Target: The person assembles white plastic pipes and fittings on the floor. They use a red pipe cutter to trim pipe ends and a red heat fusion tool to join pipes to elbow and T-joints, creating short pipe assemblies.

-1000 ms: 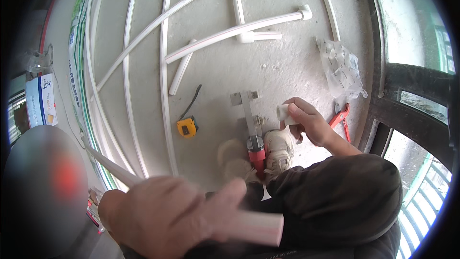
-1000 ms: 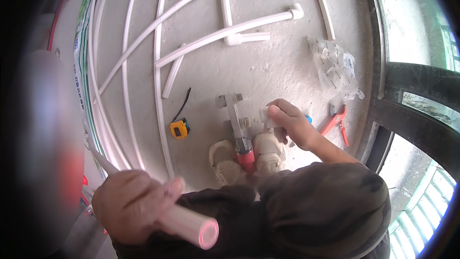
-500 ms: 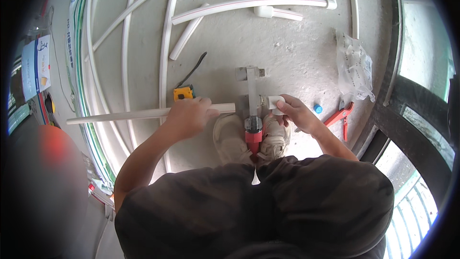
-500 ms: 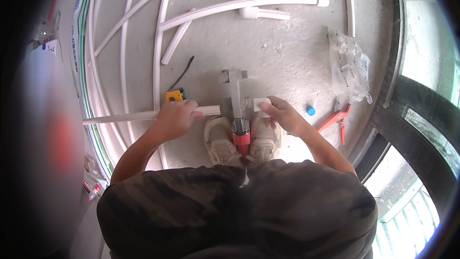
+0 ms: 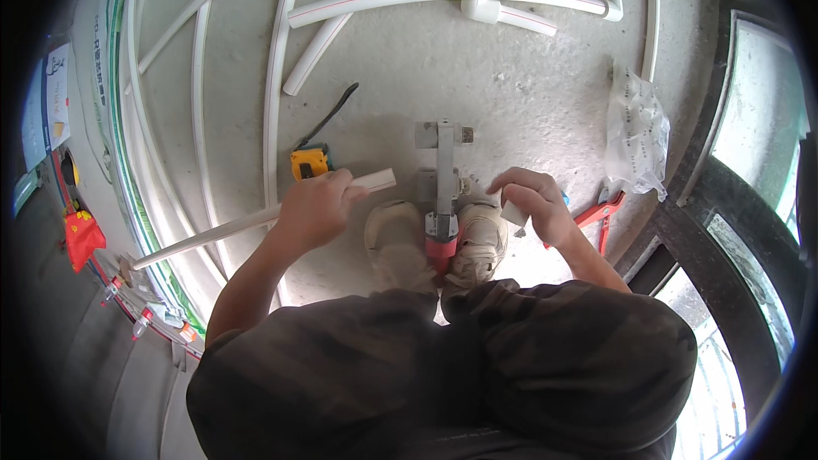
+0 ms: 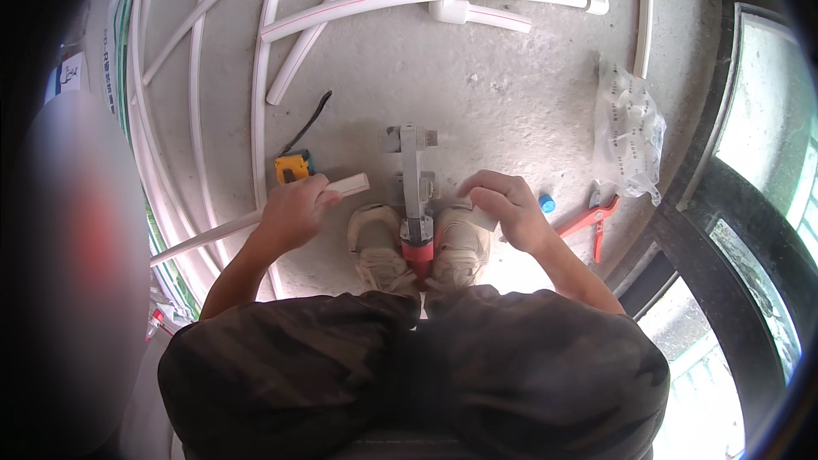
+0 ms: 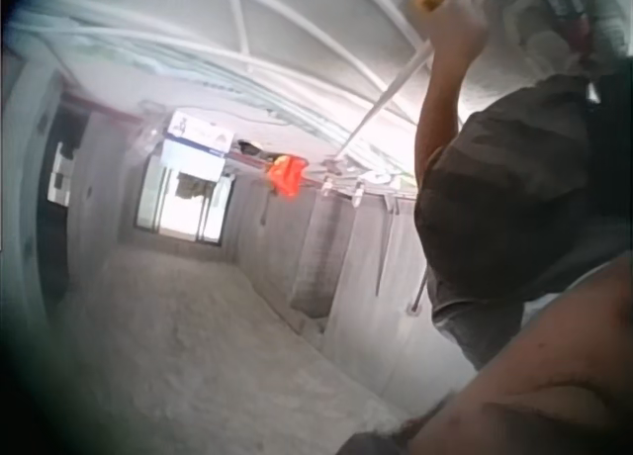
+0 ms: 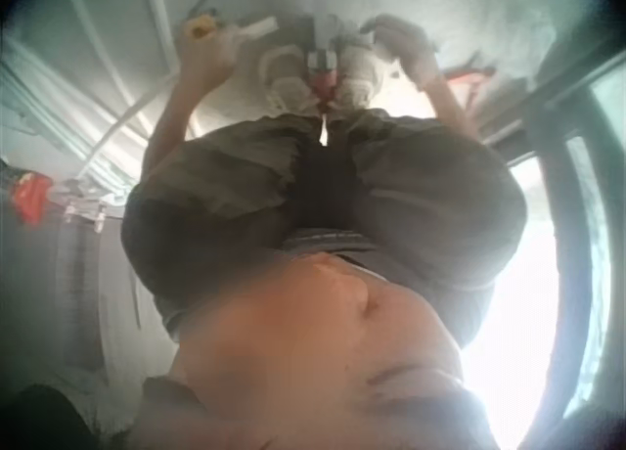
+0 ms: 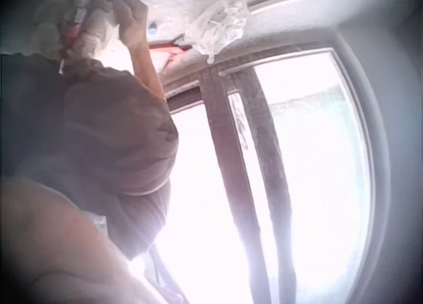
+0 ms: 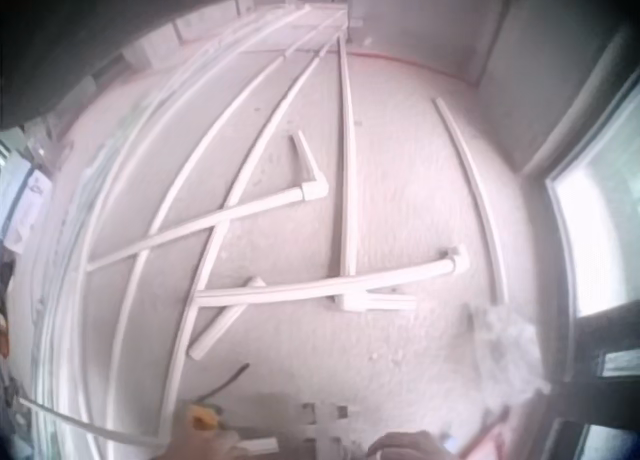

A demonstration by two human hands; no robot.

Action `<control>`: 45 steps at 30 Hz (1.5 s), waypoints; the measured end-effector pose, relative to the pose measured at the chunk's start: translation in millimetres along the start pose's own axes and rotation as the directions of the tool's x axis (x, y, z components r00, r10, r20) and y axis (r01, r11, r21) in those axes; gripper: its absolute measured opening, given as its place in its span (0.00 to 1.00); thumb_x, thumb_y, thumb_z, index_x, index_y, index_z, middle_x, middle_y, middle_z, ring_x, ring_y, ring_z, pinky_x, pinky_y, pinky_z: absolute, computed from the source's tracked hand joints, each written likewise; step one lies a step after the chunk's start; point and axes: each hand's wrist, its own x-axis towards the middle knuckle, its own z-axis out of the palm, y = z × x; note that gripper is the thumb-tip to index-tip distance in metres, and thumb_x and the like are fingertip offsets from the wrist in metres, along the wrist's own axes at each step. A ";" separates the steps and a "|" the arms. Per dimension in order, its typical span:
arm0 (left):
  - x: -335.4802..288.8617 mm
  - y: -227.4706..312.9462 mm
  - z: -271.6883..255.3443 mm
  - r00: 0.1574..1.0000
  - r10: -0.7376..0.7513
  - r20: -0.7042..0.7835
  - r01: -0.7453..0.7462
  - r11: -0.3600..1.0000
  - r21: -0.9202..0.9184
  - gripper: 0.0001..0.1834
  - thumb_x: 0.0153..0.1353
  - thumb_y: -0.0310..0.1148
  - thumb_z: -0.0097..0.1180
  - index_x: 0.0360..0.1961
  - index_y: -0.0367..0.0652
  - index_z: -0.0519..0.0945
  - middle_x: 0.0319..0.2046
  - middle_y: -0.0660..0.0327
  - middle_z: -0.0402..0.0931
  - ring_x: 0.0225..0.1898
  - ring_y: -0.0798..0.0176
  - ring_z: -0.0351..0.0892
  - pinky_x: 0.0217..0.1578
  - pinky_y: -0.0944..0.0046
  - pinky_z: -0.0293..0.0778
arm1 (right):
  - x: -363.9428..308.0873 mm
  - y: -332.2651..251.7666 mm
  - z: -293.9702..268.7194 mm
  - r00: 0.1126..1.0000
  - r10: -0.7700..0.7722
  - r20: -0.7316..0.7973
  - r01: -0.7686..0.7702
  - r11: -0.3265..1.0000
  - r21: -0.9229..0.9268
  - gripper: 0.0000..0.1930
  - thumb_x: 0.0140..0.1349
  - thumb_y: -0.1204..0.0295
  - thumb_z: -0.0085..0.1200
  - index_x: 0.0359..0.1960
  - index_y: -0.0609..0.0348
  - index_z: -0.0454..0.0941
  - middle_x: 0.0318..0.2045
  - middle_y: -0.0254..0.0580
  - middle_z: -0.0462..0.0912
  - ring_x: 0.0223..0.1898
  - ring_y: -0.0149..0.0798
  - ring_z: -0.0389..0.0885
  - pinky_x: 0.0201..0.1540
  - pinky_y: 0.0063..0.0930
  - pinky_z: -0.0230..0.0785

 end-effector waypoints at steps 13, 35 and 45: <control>4.1 5.6 -8.4 0.999 -0.053 -0.001 0.053 0.988 -0.144 0.17 0.74 0.44 0.57 0.37 0.39 0.76 0.30 0.44 0.79 0.37 0.33 0.80 0.35 0.41 0.71 | 27.9 -15.3 3.0 0.985 -0.142 0.098 0.168 0.924 -0.344 0.20 0.60 0.67 0.52 0.52 0.56 0.84 0.15 0.43 0.75 0.19 0.45 0.77 0.29 0.39 0.70; 0.1 7.9 -15.6 0.994 -0.106 0.001 0.105 0.980 -0.172 0.19 0.77 0.46 0.55 0.35 0.40 0.77 0.28 0.47 0.81 0.34 0.38 0.82 0.34 0.44 0.72 | -13.1 5.5 9.2 0.997 0.065 -0.029 -0.056 0.969 0.242 0.17 0.80 0.61 0.51 0.39 0.64 0.79 0.25 0.34 0.80 0.26 0.24 0.74 0.28 0.23 0.68; -0.9 6.6 -12.1 0.994 -0.113 0.013 0.113 0.977 -0.180 0.19 0.77 0.47 0.54 0.36 0.40 0.77 0.28 0.47 0.81 0.35 0.37 0.82 0.34 0.43 0.72 | -15.7 -2.5 9.1 0.993 0.114 0.033 -0.111 0.795 0.597 0.07 0.73 0.71 0.58 0.40 0.63 0.80 0.26 0.38 0.84 0.27 0.27 0.79 0.29 0.22 0.68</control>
